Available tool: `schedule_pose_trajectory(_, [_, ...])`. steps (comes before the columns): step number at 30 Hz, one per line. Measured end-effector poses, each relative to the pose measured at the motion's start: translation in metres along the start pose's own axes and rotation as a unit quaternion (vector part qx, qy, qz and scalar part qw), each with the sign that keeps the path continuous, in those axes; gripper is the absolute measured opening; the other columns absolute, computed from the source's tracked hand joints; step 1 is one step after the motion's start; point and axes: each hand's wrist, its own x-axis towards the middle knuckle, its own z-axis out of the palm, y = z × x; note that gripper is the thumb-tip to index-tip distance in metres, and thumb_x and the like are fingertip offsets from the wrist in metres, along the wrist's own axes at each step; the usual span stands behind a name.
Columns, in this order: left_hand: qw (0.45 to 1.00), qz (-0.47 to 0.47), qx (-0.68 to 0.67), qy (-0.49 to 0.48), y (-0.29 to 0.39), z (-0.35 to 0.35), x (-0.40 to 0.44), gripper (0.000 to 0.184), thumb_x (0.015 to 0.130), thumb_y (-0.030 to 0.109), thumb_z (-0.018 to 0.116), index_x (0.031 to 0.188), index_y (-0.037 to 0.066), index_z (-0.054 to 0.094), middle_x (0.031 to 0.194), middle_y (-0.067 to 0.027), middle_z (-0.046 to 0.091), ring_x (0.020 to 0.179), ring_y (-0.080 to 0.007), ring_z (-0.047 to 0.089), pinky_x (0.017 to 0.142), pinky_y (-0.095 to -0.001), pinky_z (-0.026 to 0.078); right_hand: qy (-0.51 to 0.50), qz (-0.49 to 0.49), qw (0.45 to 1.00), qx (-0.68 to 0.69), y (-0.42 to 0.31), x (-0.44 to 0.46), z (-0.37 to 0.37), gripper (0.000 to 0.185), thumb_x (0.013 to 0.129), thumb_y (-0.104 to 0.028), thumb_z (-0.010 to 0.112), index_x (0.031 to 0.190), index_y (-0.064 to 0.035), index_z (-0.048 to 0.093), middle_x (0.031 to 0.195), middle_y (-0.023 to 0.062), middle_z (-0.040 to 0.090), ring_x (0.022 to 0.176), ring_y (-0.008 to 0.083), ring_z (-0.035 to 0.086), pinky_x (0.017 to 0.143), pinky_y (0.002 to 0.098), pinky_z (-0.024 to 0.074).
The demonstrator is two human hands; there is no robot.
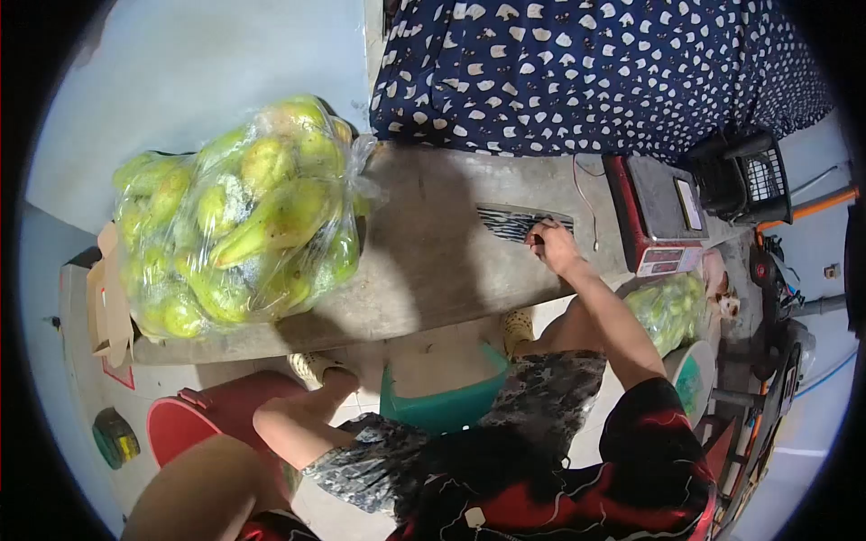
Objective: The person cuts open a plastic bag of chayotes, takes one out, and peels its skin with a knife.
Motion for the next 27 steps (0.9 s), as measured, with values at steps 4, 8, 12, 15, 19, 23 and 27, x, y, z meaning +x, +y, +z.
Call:
schedule_pose_trajectory(4, [0.999,0.006,-0.028,-0.038,-0.016,0.011,0.009,0.055,0.091,0.039,0.057,0.128,-0.002,0.055,0.117,-0.0165,0.060,0.101,-0.0273,0.061,0.089,-0.0391,0.050,-0.026,0.004,1.000,-0.002,-0.006,-0.001,-0.002,0.019,0.072,0.000,0.067,0.089,-0.0071,0.067,0.091,0.0111,0.065,0.091,0.0333,0.061,0.084,0.0423,0.0485])
schedule_pose_trajectory(8, [0.998,0.013,-0.032,-0.048,-0.014,0.021,0.017,0.054,0.091,0.039,0.057,0.128,-0.002,0.056,0.117,-0.0162,0.060,0.102,-0.0268,0.061,0.089,-0.0388,0.050,-0.007,0.019,1.000,-0.020,-0.009,-0.013,0.003,0.017,0.075,-0.002,0.067,0.090,-0.0081,0.067,0.093,0.0124,0.065,0.095,0.0333,0.061,0.087,0.0426,0.0490])
schedule_pose_trajectory(12, [0.998,0.008,-0.015,-0.058,0.009,0.029,0.025,0.053,0.091,0.038,0.058,0.128,-0.001,0.056,0.118,-0.0158,0.061,0.103,-0.0263,0.061,0.089,-0.0384,0.050,-0.045,0.062,0.995,-0.057,-0.011,-0.015,0.005,0.017,0.079,-0.008,0.064,0.095,-0.0082,0.068,0.099,0.0162,0.065,0.101,0.0348,0.061,0.091,0.0446,0.0488])
schedule_pose_trajectory(15, [0.998,0.017,-0.016,-0.062,0.026,0.029,0.027,0.053,0.091,0.038,0.058,0.128,-0.001,0.057,0.118,-0.0155,0.061,0.104,-0.0259,0.061,0.090,-0.0382,0.050,0.016,0.057,0.995,-0.077,-0.009,-0.011,0.008,0.014,0.080,-0.008,0.063,0.093,-0.0079,0.068,0.100,0.0157,0.065,0.100,0.0343,0.061,0.089,0.0451,0.0494])
schedule_pose_trajectory(19, [0.997,0.005,-0.028,-0.073,0.027,0.030,0.027,0.052,0.091,0.037,0.058,0.127,0.000,0.057,0.119,-0.0151,0.061,0.105,-0.0253,0.061,0.090,-0.0378,0.050,0.054,0.050,0.993,-0.096,-0.011,-0.020,0.018,0.014,0.080,-0.009,0.063,0.093,-0.0096,0.068,0.096,0.0125,0.063,0.094,0.0357,0.060,0.087,0.0458,0.0492])
schedule_pose_trajectory(23, [0.996,0.006,-0.042,-0.078,0.024,0.030,0.026,0.051,0.091,0.037,0.059,0.127,0.000,0.058,0.120,-0.0147,0.061,0.105,-0.0248,0.061,0.091,-0.0375,0.050,0.054,0.027,0.996,-0.069,-0.006,-0.017,0.008,0.015,0.079,-0.007,0.064,0.093,-0.0100,0.067,0.096,0.0126,0.062,0.094,0.0361,0.059,0.086,0.0461,0.0488])
schedule_pose_trajectory(27, [0.994,0.001,-0.041,-0.098,0.013,0.028,0.032,0.050,0.092,0.036,0.059,0.127,0.001,0.059,0.120,-0.0143,0.062,0.106,-0.0243,0.061,0.091,-0.0372,0.050,-0.035,0.080,0.996,-0.029,-0.010,-0.016,0.007,0.021,0.080,-0.008,0.062,0.099,-0.0150,0.069,0.109,0.0081,0.061,0.108,0.0302,0.055,0.094,0.0450,0.0454])
